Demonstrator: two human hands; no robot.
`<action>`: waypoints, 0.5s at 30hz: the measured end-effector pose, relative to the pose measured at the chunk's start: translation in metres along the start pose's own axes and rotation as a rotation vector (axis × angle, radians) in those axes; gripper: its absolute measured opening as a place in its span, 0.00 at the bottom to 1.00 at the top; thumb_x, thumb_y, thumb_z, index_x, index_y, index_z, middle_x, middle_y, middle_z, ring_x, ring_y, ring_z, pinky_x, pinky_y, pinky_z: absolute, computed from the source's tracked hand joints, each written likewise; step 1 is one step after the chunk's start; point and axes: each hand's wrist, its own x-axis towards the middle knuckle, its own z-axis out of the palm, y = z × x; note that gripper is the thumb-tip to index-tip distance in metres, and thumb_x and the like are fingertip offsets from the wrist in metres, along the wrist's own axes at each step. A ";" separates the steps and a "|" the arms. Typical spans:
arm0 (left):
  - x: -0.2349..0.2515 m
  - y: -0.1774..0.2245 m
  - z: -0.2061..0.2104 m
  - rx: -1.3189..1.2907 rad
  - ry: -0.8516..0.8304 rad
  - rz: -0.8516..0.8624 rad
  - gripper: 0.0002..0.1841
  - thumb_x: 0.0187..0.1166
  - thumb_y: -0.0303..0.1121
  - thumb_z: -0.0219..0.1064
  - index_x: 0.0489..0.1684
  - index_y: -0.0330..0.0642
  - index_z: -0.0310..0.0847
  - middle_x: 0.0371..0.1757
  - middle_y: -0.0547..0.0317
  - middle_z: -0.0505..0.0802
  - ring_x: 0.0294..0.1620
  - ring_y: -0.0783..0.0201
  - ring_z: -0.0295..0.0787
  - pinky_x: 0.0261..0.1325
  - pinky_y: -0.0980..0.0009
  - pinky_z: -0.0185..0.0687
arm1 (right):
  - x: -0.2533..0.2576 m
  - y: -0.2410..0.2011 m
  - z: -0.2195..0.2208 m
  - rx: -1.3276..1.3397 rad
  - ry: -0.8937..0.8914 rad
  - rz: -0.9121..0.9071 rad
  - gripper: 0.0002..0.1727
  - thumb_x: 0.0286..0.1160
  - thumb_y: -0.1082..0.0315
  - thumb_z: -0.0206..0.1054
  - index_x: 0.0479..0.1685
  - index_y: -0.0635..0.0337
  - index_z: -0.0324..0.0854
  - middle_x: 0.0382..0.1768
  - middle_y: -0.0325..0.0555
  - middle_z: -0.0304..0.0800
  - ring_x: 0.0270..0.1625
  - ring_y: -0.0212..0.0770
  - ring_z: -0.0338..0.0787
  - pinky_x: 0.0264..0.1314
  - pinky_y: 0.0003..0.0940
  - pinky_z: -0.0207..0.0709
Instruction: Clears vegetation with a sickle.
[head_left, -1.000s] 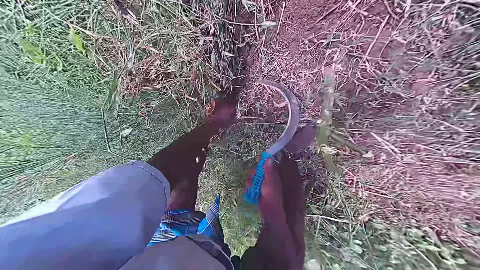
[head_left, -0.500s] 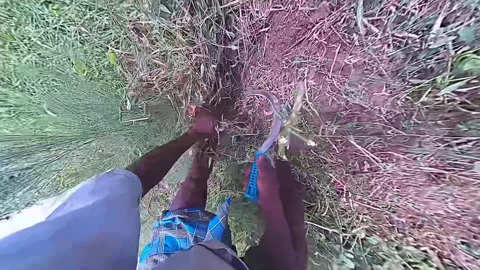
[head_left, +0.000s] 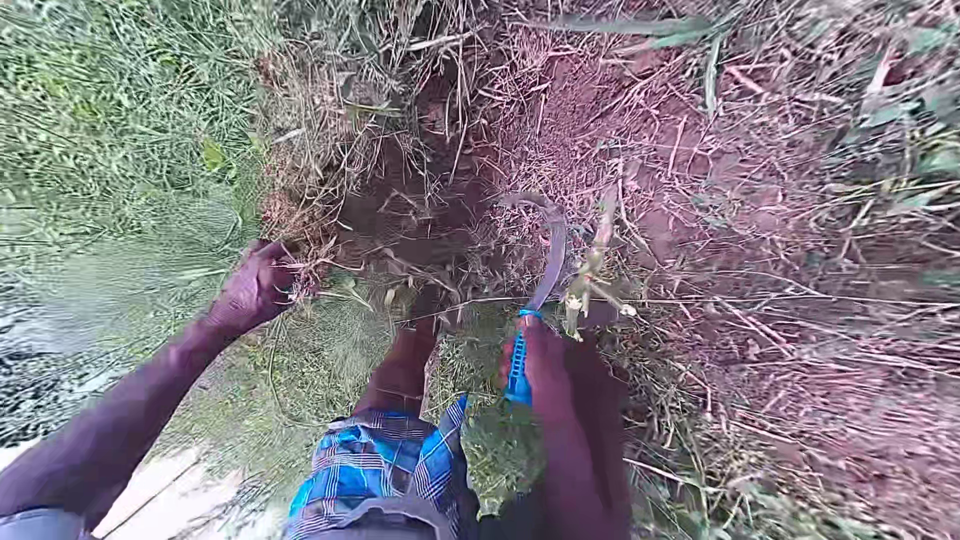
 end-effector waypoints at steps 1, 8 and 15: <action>-0.010 0.003 -0.023 -0.005 -0.002 -0.037 0.05 0.60 0.14 0.69 0.29 0.15 0.82 0.50 0.18 0.87 0.60 0.19 0.80 0.65 0.28 0.68 | 0.003 -0.003 0.001 -0.016 0.000 -0.014 0.22 0.98 0.57 0.41 0.59 0.68 0.72 0.21 0.41 0.77 0.15 0.34 0.80 0.17 0.31 0.81; -0.156 -0.153 -0.089 0.179 0.102 -0.307 0.30 0.80 0.49 0.57 0.64 0.26 0.80 0.65 0.27 0.86 0.71 0.30 0.81 0.75 0.33 0.68 | 0.007 -0.016 0.022 -0.138 0.034 -0.048 0.23 0.97 0.57 0.41 0.65 0.68 0.72 0.24 0.42 0.79 0.19 0.35 0.82 0.22 0.31 0.82; -0.050 -0.112 -0.047 -0.049 0.046 -0.665 0.18 0.77 0.26 0.71 0.60 0.20 0.81 0.61 0.19 0.85 0.69 0.22 0.79 0.73 0.25 0.65 | 0.017 -0.009 0.047 -0.076 0.067 -0.051 0.22 0.97 0.57 0.42 0.66 0.69 0.70 0.22 0.42 0.79 0.16 0.35 0.82 0.18 0.31 0.81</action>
